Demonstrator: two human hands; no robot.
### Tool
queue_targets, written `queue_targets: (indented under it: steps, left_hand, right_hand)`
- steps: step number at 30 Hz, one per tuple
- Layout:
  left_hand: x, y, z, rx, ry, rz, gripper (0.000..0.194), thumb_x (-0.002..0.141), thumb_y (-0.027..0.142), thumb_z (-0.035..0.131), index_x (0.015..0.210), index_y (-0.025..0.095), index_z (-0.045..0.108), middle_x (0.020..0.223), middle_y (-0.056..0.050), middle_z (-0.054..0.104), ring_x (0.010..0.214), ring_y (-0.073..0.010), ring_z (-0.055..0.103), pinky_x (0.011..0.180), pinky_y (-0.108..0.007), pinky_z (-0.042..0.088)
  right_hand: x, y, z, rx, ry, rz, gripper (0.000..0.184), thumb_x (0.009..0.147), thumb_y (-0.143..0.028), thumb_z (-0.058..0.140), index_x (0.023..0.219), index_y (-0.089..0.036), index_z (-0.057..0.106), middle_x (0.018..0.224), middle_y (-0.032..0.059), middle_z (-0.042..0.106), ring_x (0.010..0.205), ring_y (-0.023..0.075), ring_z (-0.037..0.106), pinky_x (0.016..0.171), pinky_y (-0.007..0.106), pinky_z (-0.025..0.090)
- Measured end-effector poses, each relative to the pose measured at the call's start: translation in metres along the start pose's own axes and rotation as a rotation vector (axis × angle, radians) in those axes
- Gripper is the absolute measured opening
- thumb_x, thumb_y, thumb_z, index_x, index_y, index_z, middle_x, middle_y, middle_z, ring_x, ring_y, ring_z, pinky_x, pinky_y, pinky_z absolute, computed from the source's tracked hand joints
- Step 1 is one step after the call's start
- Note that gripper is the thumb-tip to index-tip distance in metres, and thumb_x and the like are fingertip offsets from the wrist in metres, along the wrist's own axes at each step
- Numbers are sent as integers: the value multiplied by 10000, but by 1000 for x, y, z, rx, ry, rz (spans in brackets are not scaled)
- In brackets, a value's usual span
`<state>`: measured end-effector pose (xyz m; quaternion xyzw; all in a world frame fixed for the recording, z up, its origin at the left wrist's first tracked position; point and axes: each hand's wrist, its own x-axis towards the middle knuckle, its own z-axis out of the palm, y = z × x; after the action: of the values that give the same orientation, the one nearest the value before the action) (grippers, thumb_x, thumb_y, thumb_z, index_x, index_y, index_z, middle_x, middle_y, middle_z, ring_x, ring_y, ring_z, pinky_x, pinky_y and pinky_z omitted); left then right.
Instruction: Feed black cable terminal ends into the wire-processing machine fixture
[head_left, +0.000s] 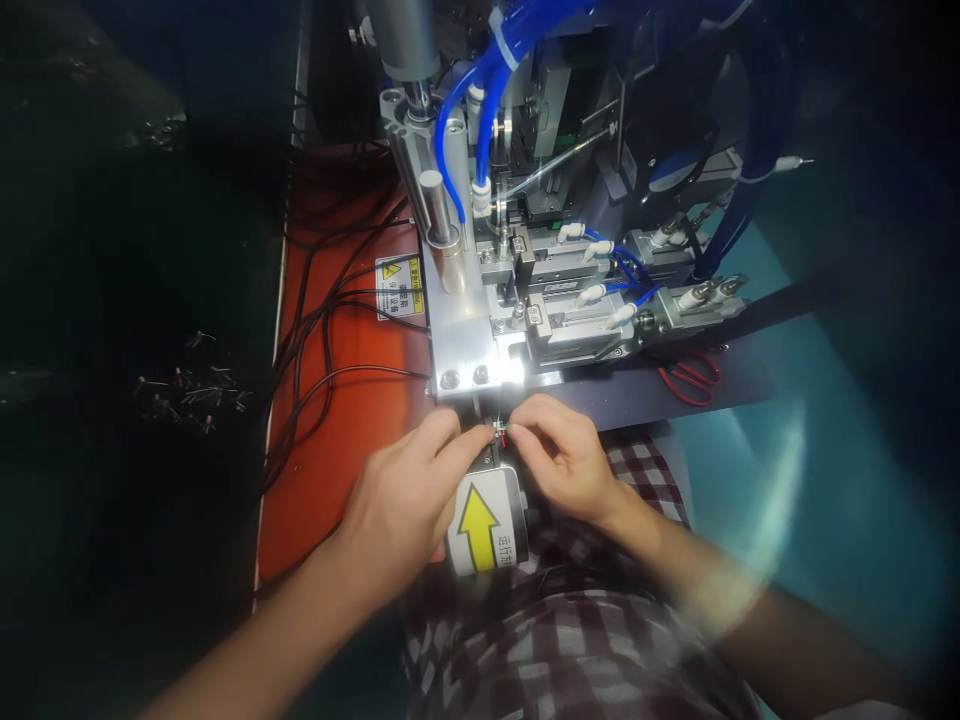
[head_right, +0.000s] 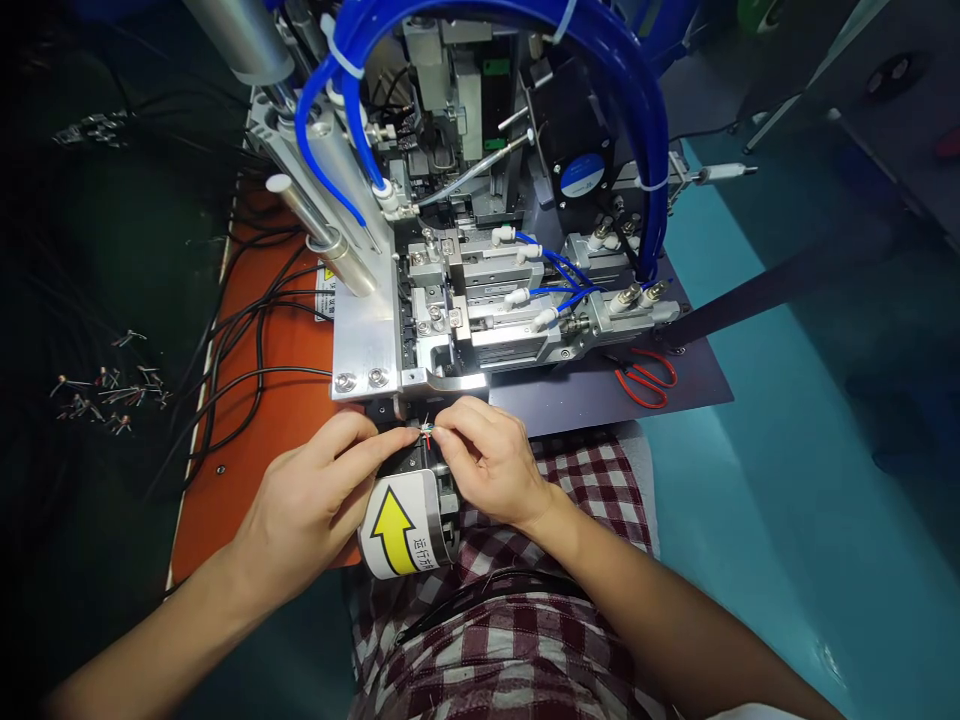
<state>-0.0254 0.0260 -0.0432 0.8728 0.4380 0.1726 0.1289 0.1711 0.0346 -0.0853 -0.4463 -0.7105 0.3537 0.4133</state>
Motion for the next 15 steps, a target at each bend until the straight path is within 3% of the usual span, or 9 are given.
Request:
queue_targets:
  steps: [4,11,13,15]
  left_hand:
    - [-2,-1,0,13,-19,0,357,868,95,423,1180,153,588,838,-36,526,642,-133,538,522,-222,435]
    - [-1,1,-1,86,-11,27,345,863,81,416,1153,147,592,817,-41,533,628,-135,536,489,-218,408]
    - [-1,1,-1,134,-12,56,360,861,72,411,1171,136,583,809,-46,532,623,-142,531,479,-229,398]
    - [-1,2,-1,185,-22,86,380,855,60,409,1194,126,569,813,-54,538,631,-153,531,482,-242,394]
  right_hand:
    - [-1,-2,2,91,0,106,131,900,-185,510,775,-198,548,714,12,536,653,149,492,619,297,402]
    - [5,-20,4,434,-4,537,206,866,-276,539,683,-190,501,616,-31,467,576,117,437,546,254,368]
    - [6,-23,3,417,0,560,207,863,-277,538,679,-189,498,608,-35,456,560,112,419,531,251,353]
    - [5,-23,3,305,23,489,200,867,-261,532,683,-188,502,613,-35,447,557,109,399,529,254,334]
